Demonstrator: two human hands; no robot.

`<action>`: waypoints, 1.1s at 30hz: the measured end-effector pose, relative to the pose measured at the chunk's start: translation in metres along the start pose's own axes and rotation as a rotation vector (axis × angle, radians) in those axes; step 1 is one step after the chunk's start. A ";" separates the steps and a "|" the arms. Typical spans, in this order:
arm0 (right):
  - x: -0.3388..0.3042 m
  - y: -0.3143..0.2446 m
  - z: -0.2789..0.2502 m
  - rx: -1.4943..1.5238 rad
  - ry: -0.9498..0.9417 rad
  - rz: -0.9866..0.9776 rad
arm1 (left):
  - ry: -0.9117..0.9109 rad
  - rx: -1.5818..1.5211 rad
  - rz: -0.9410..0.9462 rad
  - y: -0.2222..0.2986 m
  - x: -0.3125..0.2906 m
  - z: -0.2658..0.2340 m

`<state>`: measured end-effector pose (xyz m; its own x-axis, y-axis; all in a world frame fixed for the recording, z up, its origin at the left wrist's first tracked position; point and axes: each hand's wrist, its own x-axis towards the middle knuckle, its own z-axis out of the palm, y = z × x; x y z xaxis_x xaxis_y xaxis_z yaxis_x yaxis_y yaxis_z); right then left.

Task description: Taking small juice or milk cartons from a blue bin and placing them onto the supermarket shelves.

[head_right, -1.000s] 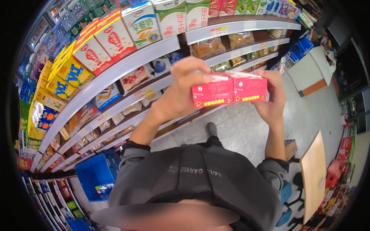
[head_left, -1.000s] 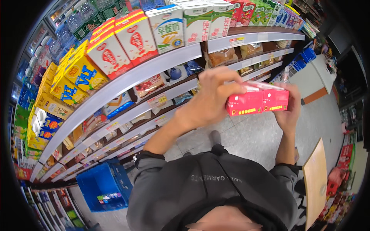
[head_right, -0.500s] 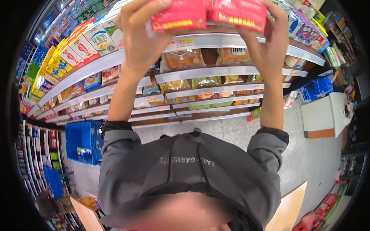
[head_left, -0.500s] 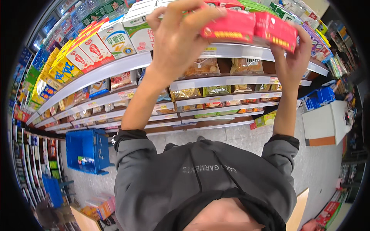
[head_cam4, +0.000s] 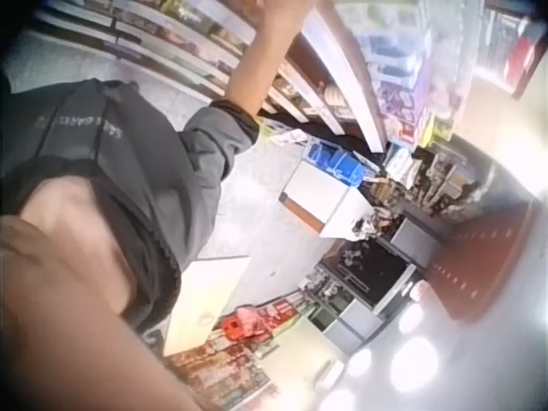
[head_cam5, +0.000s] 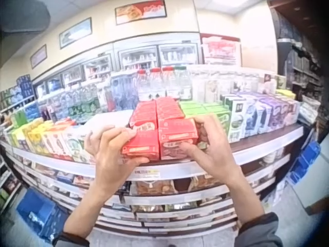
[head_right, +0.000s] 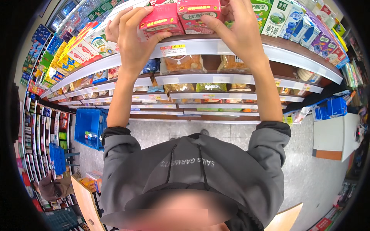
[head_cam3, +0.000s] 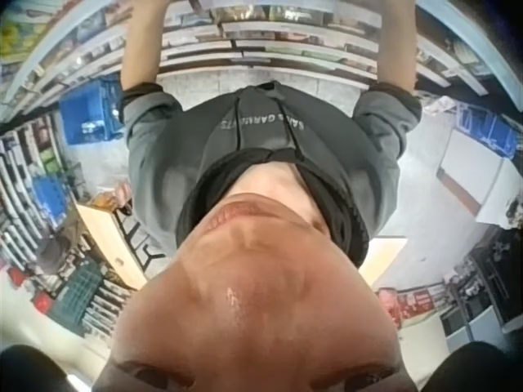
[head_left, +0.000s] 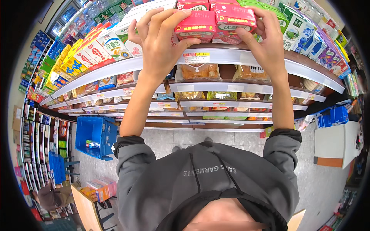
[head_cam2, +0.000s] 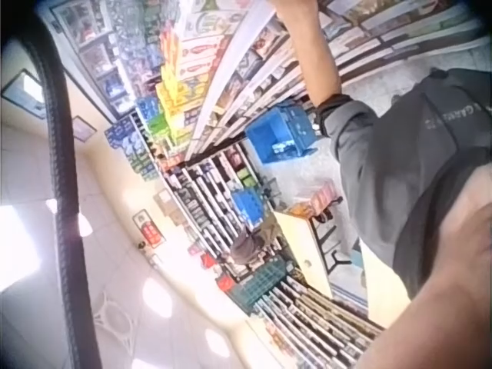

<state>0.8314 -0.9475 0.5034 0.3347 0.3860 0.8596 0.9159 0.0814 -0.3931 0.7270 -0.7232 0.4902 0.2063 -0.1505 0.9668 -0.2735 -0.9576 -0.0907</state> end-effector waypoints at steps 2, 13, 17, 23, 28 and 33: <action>0.001 0.000 -0.002 0.032 0.016 -0.019 | 0.000 0.014 0.008 0.001 0.002 -0.001; 0.013 -0.011 0.002 -0.349 0.108 -0.170 | -0.263 0.273 -0.056 0.032 0.030 -0.022; 0.006 -0.012 0.005 -0.335 -0.078 0.059 | -0.233 0.272 -0.095 0.031 0.036 -0.021; -0.009 -0.007 0.011 -0.310 0.012 0.055 | -0.311 0.217 -0.047 0.028 0.034 -0.019; -0.036 0.002 0.007 -0.276 -0.051 0.176 | -0.032 0.245 0.039 0.019 0.010 -0.008; -0.059 0.005 0.007 -0.458 0.013 -0.046 | -0.310 -0.186 0.108 0.053 -0.095 -0.020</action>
<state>0.8150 -0.9634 0.4489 0.2914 0.3799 0.8779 0.9326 -0.3173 -0.1722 0.6743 -0.7547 0.3981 0.4335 -0.3428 0.8334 -0.4695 -0.8753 -0.1158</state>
